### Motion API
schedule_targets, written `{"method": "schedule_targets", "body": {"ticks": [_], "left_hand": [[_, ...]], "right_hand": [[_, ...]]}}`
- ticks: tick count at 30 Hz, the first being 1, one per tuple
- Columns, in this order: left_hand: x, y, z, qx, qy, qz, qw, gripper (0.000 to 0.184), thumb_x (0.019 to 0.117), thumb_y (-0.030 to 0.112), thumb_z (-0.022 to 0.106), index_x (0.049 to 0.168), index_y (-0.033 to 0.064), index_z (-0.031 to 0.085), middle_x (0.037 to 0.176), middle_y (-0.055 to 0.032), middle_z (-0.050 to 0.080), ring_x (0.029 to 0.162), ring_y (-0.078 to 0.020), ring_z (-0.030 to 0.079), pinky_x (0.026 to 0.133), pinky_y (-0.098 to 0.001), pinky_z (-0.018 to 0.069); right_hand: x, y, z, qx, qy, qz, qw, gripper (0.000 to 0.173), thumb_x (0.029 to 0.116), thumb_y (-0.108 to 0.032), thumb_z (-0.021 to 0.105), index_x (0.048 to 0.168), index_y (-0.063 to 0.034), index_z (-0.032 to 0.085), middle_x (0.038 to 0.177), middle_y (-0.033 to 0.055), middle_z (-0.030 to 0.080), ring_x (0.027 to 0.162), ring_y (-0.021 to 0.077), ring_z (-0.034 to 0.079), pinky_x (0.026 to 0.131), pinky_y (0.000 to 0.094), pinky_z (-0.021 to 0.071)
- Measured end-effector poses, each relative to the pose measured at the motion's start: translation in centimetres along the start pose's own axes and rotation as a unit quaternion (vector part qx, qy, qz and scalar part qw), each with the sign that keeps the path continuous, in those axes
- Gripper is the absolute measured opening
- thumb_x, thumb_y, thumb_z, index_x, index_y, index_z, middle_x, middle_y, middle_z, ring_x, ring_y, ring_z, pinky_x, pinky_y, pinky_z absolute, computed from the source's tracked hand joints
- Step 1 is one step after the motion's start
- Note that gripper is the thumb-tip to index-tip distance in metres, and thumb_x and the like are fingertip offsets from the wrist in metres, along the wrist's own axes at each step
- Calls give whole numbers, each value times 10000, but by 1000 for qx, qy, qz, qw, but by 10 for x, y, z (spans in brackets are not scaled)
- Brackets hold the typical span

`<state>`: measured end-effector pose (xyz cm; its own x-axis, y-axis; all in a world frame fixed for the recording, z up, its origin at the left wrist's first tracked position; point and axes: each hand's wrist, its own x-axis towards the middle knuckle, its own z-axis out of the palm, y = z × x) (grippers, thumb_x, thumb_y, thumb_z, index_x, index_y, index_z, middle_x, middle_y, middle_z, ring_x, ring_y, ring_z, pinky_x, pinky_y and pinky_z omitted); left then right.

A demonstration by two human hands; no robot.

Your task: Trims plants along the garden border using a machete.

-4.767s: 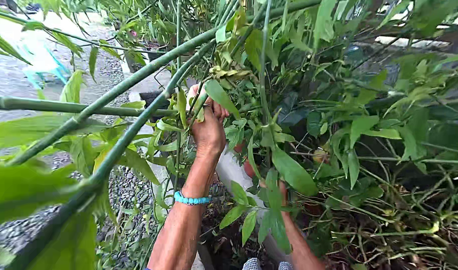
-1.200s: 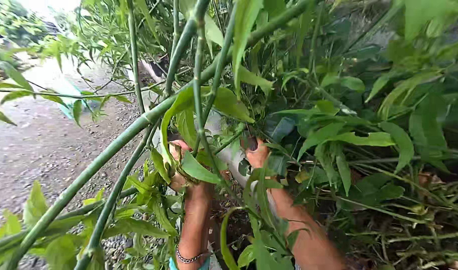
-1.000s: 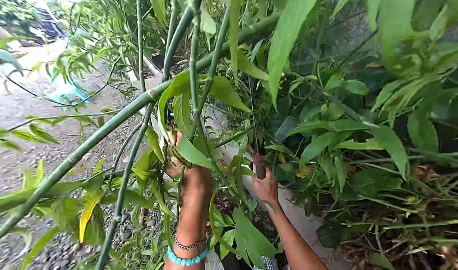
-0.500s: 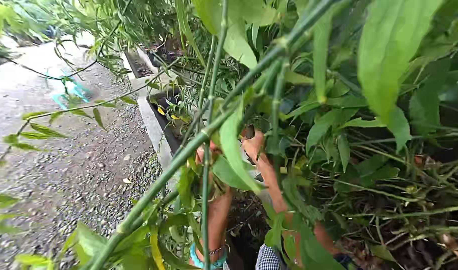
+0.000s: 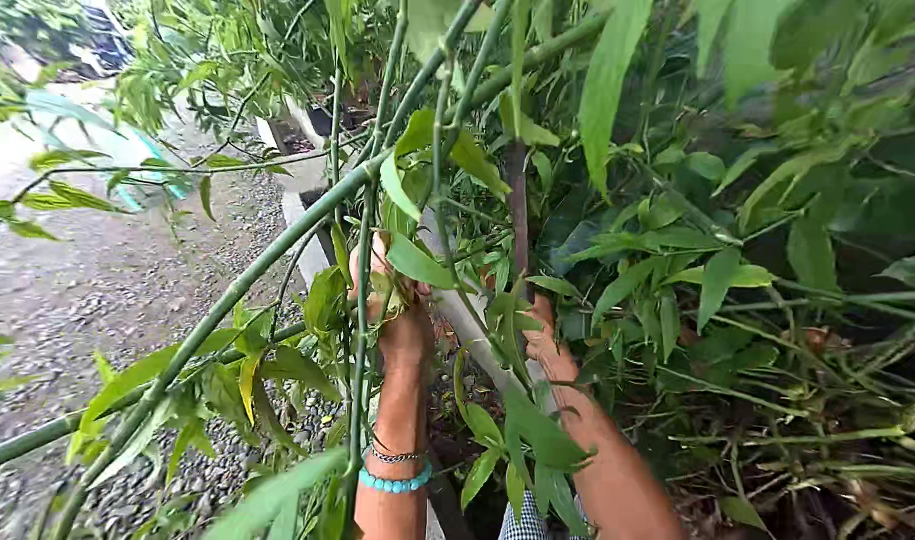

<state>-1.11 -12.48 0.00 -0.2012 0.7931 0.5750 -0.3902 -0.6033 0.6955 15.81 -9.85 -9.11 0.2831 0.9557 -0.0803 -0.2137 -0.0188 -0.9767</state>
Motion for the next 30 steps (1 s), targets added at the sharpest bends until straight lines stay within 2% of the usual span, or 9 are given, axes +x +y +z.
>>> {"method": "schedule_targets", "body": {"ticks": [4, 8, 11, 16, 18, 21, 24, 27, 30], "left_hand": [[-5, -9, 23, 36, -22, 0, 999, 415, 1073, 288, 412, 1416, 56, 447, 862, 111, 640, 823, -15, 656, 879, -269, 561], [11, -43, 35, 9, -8, 70, 997, 239, 1081, 112, 367, 1221, 39, 547, 722, 99, 652, 671, -35, 681, 768, -263, 611], [4, -47, 31, 75, -33, 23, 996, 314, 1101, 195, 405, 1368, 72, 515, 836, 61, 648, 756, -49, 673, 840, -283, 594], [10, -56, 43, 41, -56, 7, 998, 305, 1103, 188, 351, 1310, 63, 536, 745, 75, 621, 712, -51, 669, 869, -307, 595], [13, -61, 44, 34, -64, 17, 997, 309, 1102, 177, 317, 1279, 71, 547, 661, 102, 558, 612, -28, 617, 799, -285, 604], [17, -67, 41, 18, -64, 21, 998, 336, 1118, 213, 292, 1201, 93, 594, 571, 97, 485, 470, -9, 495, 533, -178, 504], [16, -60, 34, 5, -81, -24, 996, 323, 1129, 269, 291, 1154, 150, 590, 586, 59, 433, 468, -49, 433, 506, -192, 449], [35, -74, 40, -31, -68, 22, 997, 315, 1119, 199, 245, 1203, 130, 541, 501, 98, 364, 370, -24, 384, 430, -188, 436], [28, -59, 41, -21, -62, -16, 998, 295, 1114, 193, 274, 1180, 122, 553, 519, 75, 388, 387, -37, 400, 448, -186, 441]], "right_hand": [[-5, -14, -2, -13, 2, -13, 1000, 260, 944, 55, 585, 1195, 24, 527, 666, 11, 500, 464, 53, 458, 453, 203, 440], [2, -10, -1, -28, 9, -2, 1000, 284, 942, 28, 636, 1209, 29, 539, 680, 31, 525, 468, 64, 475, 444, 212, 441], [6, -2, -1, -66, 12, -8, 998, 347, 963, -32, 657, 1289, 9, 545, 772, 53, 555, 548, 70, 494, 509, 238, 459], [13, 4, 0, -120, 38, -18, 992, 494, 949, -30, 667, 1410, 41, 500, 1008, 196, 634, 760, 187, 594, 692, 358, 533], [13, 4, -1, -111, 35, -16, 993, 525, 943, 8, 653, 1436, 49, 476, 1085, 227, 650, 818, 209, 634, 738, 367, 554], [12, -2, -8, -105, 24, -14, 994, 456, 953, 6, 646, 1385, 56, 507, 1061, 190, 664, 777, 169, 646, 712, 322, 560], [6, -2, -10, -136, 51, -93, 985, 402, 954, -23, 675, 1313, 96, 540, 989, 184, 669, 744, 187, 638, 704, 359, 564], [-3, 2, -8, -126, 82, -178, 972, 559, 950, -56, 709, 1434, 87, 467, 1283, 271, 634, 1140, 300, 655, 1005, 453, 530], [-9, 14, -6, -138, 84, -203, 966, 535, 950, -66, 693, 1409, 111, 482, 1237, 279, 648, 1078, 299, 668, 958, 440, 543]]}}
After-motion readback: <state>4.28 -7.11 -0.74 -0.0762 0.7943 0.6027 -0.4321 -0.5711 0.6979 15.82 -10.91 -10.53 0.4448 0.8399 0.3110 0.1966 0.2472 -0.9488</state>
